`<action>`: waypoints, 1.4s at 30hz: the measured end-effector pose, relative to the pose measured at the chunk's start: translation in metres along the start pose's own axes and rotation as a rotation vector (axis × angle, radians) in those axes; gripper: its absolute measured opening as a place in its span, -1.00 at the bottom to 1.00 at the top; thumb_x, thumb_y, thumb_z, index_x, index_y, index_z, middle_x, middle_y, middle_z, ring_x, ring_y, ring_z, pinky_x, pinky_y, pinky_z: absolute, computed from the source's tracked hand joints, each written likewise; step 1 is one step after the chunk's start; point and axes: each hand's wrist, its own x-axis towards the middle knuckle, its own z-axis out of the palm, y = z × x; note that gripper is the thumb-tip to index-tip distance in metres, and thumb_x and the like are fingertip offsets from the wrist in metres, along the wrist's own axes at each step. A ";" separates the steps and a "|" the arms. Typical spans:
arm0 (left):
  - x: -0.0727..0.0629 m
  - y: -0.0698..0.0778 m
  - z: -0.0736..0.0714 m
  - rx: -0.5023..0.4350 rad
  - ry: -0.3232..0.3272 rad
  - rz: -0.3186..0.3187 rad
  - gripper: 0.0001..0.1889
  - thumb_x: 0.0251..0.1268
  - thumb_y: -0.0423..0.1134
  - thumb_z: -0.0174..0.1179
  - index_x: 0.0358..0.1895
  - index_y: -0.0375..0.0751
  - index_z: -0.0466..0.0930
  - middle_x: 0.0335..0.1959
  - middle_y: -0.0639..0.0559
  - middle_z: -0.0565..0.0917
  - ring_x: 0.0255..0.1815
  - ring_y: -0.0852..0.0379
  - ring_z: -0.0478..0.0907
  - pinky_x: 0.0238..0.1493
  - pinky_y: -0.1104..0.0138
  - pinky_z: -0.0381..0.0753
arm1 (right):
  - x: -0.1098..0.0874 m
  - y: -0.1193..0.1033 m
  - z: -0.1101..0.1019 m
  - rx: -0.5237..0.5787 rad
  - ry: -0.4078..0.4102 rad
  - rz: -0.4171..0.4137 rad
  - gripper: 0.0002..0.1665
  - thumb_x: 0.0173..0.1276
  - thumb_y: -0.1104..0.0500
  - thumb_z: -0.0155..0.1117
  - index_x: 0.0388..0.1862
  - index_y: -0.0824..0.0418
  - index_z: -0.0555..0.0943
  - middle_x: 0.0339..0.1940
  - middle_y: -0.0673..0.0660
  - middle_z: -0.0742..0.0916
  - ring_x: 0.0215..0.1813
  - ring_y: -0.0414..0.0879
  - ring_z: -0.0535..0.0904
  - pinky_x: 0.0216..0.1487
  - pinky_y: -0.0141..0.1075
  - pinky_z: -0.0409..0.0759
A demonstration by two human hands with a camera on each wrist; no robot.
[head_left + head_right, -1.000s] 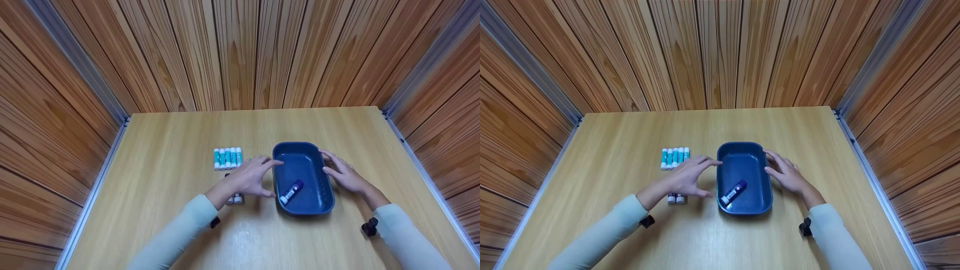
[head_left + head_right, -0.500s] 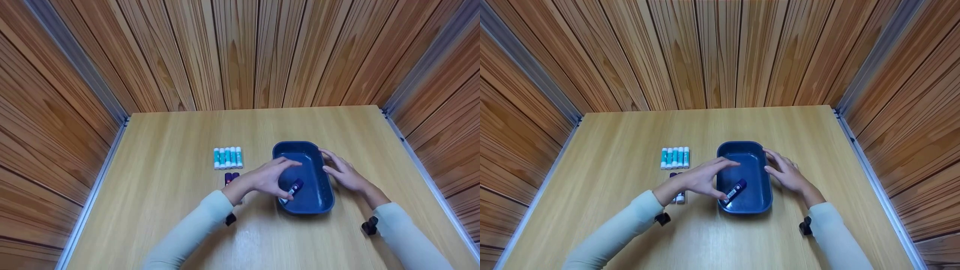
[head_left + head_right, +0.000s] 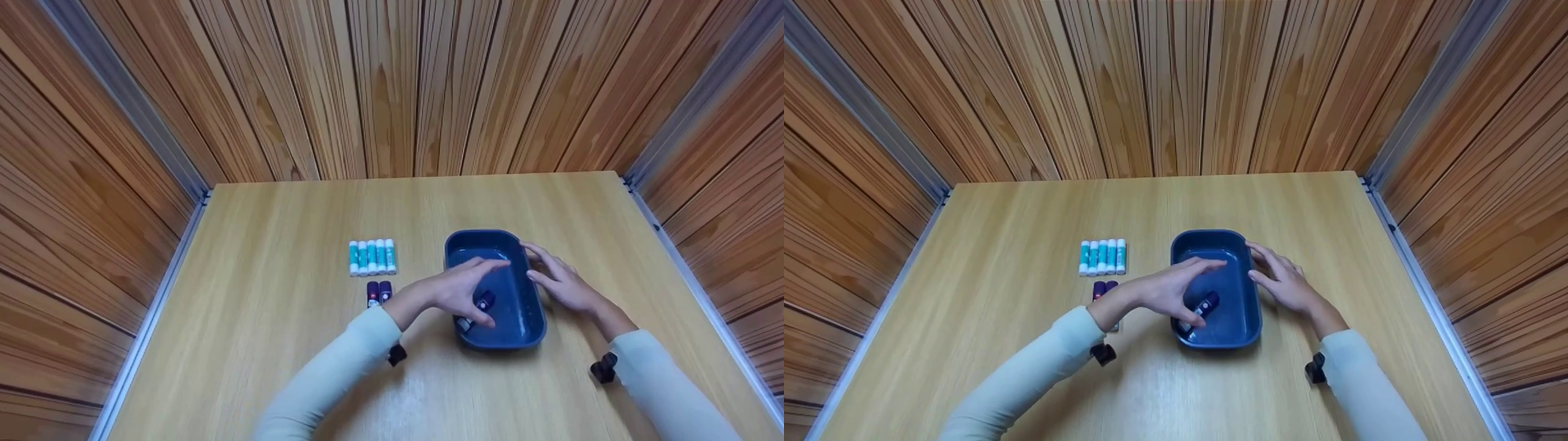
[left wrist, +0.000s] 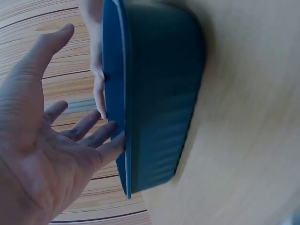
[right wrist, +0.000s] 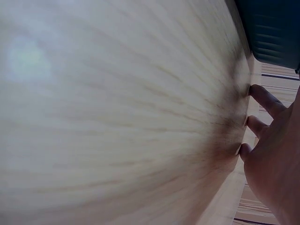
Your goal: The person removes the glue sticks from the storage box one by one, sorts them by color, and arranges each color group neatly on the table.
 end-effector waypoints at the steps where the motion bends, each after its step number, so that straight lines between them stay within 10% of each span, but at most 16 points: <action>1: 0.002 0.001 0.001 -0.005 -0.003 -0.007 0.16 0.39 0.09 0.59 0.86 0.40 -0.06 0.87 0.00 0.18 0.87 -0.10 0.22 0.76 -0.13 0.47 | 0.000 0.000 0.000 0.001 0.000 0.000 -0.21 0.89 -0.07 0.00 0.93 -0.16 0.00 0.80 0.48 0.39 0.78 0.59 0.24 0.62 0.78 0.06; 20: 0.026 0.013 0.023 0.048 -0.129 -0.162 0.17 0.44 0.11 0.56 0.84 0.59 -0.17 0.89 0.00 0.08 0.82 -0.14 0.27 0.58 -0.01 0.70 | -0.003 -0.002 -0.001 0.005 0.010 -0.029 -0.18 0.87 0.04 0.07 0.92 -0.06 0.02 0.75 0.50 0.45 0.75 0.61 0.29 0.58 0.79 0.11; 30: 0.034 0.008 0.028 -0.069 -0.034 -0.088 0.07 0.45 0.07 0.56 0.84 0.45 0.00 0.83 0.03 0.24 0.83 -0.04 0.28 0.80 -0.08 0.44 | -0.001 -0.002 0.000 0.000 0.024 -0.029 -0.21 0.86 0.02 0.10 0.90 -0.10 0.08 0.74 0.47 0.49 0.75 0.58 0.32 0.61 0.77 0.06; 42: 0.039 0.008 0.023 0.224 -0.253 -0.079 0.01 0.46 -0.04 0.57 0.80 0.55 0.13 0.83 0.15 0.24 0.89 0.05 0.16 0.86 -0.03 0.33 | -0.002 -0.003 0.000 0.000 0.018 -0.008 -0.19 0.85 0.00 0.10 0.91 -0.10 0.06 0.74 0.50 0.45 0.76 0.59 0.27 0.61 0.79 -0.03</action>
